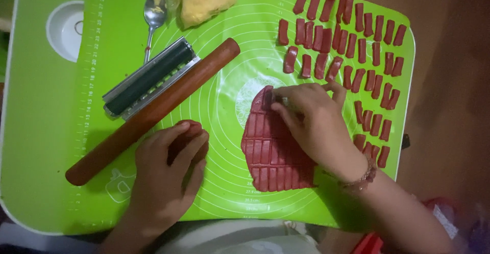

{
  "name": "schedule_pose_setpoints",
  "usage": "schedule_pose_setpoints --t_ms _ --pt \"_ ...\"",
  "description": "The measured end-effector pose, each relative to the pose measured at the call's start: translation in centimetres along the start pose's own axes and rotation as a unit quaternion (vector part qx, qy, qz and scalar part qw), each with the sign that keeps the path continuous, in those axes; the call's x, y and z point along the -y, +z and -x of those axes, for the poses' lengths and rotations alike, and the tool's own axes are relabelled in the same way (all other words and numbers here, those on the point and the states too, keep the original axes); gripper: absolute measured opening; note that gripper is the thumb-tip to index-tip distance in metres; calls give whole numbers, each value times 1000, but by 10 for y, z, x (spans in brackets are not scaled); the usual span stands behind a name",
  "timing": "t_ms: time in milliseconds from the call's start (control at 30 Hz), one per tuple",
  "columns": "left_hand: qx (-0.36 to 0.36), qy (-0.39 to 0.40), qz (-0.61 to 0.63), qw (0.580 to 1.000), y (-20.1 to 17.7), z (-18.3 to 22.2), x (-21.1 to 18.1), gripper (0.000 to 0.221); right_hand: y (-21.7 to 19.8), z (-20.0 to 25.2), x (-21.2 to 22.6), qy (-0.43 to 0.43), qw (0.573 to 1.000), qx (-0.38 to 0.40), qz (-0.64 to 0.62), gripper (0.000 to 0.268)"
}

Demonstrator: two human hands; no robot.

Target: Rolling out red dough with a rolling pin and cutting it into small strips using a dough cutter on a silicone mat.

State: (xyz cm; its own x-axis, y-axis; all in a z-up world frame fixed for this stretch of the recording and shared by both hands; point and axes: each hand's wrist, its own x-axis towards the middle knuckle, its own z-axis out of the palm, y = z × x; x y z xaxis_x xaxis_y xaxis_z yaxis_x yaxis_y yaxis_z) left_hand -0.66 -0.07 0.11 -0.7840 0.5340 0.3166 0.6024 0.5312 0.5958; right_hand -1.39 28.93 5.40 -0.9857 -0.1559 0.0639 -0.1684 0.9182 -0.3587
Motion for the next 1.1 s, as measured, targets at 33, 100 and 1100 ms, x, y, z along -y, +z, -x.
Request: schedule_pose_setpoints --t_ms 33,100,1100 --pt "-5 9 4 1000 0 0 1 45 -1 -3 -1 11 1000 9 -23 15" --pt "-4 2 7 1000 0 0 0 45 0 -5 -8 35 999 15 -33 18" --pt "-6 -4 33 999 -1 -2 0 46 -34 -92 -53 3 990 -108 -92 16"
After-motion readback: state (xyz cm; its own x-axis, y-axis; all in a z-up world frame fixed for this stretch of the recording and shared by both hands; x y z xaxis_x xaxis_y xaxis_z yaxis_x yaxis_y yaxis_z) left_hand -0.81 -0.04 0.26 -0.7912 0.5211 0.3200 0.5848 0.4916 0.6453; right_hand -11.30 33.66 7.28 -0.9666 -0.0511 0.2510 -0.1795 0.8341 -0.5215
